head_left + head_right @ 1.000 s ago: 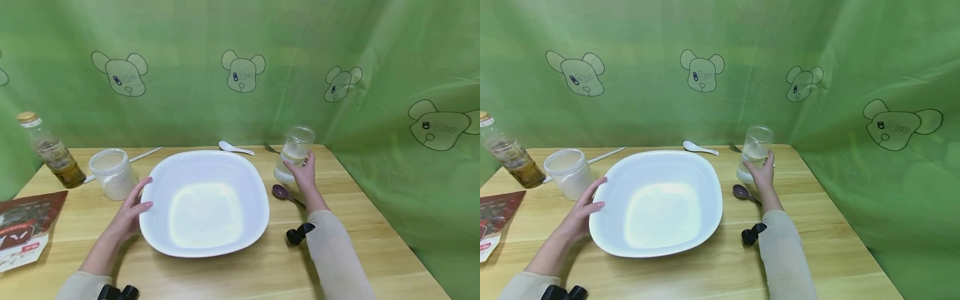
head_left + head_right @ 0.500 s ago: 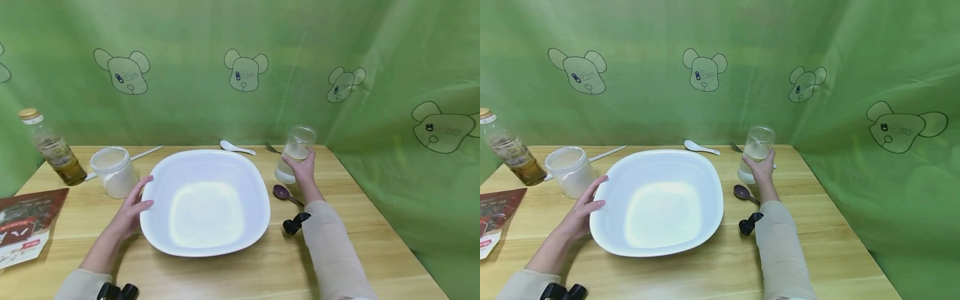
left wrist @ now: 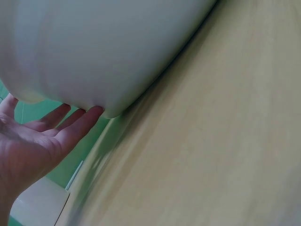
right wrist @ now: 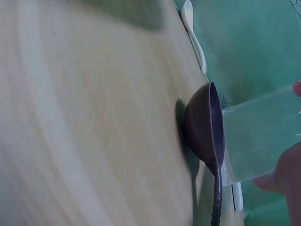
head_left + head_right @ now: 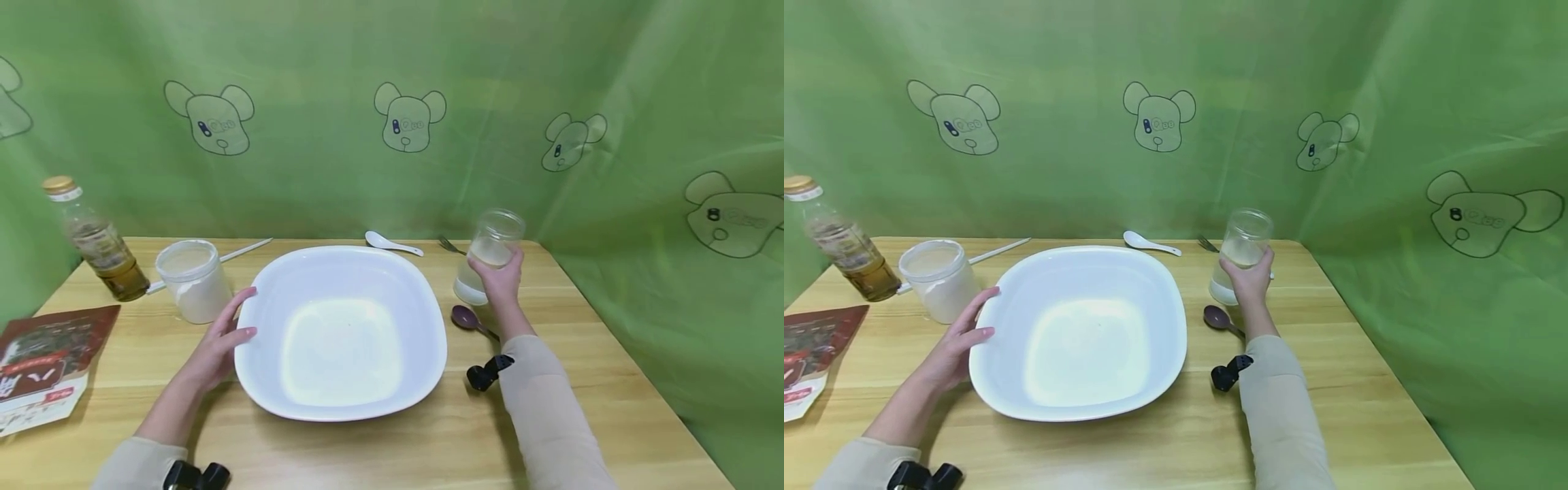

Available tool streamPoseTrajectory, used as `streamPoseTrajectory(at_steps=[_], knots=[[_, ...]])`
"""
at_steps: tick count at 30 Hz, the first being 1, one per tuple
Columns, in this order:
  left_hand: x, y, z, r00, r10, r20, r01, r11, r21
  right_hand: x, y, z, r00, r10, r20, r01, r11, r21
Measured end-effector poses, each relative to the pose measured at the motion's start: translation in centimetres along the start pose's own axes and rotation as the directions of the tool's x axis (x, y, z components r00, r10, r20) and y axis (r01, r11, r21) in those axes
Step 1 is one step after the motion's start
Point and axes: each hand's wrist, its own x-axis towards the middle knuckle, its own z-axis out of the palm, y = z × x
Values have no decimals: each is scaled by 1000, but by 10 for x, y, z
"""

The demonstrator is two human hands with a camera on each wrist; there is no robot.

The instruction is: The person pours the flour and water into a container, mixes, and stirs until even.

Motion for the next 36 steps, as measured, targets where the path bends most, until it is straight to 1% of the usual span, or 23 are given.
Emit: streamPoseTrajectory(at_steps=[2, 3, 4, 9, 11, 14, 16, 18, 20, 21, 23, 27, 29, 31, 36], knots=[[0, 0, 1, 1000, -4, -1, 4, 1000, 3, 3, 6, -2, 1000, -10, 0, 10, 1000, 7], [0, 0, 1, 1000, -5, -3, 5, 1000, 5, 6, 12, -3, 1000, -20, 2, 20, 1000, 6], [0, 1, 2, 1000, -7, -4, 7, 1000, 6, 10, 17, -3, 999, -35, -1, 35, 999, -21], [1, 1, 3, 1000, -13, -6, 14, 1000, 8, 34, 52, -9, 989, -146, -1, 146, 987, -70], [1, 1, 3, 1000, -13, -6, 13, 1000, 7, 41, 57, -13, 987, -158, 15, 159, 985, -73], [0, 1, 3, 1000, -14, -7, 14, 1000, 5, 35, 34, -18, 991, -120, 51, 123, 990, -61], [0, 2, 3, 1000, -13, -7, 13, 1000, 2, 17, -2, -21, 994, -82, 74, 88, 993, -84], [0, 2, 3, 1000, -16, -7, 16, 1000, -1, -7, -41, -24, 993, -62, 98, 72, 992, -102], [0, 3, 3, 1000, -19, -7, 19, 1000, -2, -23, -66, -26, 990, -78, 120, 92, 989, -119], [-1, 3, 3, 1000, -20, -7, 20, 1000, -1, -31, -77, -27, 989, -71, 130, 89, 987, -133], [-1, 3, 3, 1000, -23, -7, 23, 1000, 0, -36, -86, -29, 985, -80, 152, 100, 987, -128], [-2, 3, 3, 1000, -19, -2, 19, 1000, -3, -42, -95, -33, 978, -90, 189, 118, 983, -138], [-1, 3, 2, 1000, -15, 4, 15, 1000, -11, -47, -100, -36, 970, -106, 219, 139, 980, -143], [-1, 2, 2, 1000, -12, 11, 12, 1000, -19, -52, -105, -38, 959, -115, 257, 156, 977, -145], [-1, 2, 2, 1000, -11, 14, 11, 1000, -19, -67, -118, -41, 924, -124, 363, 193, 968, -160]])
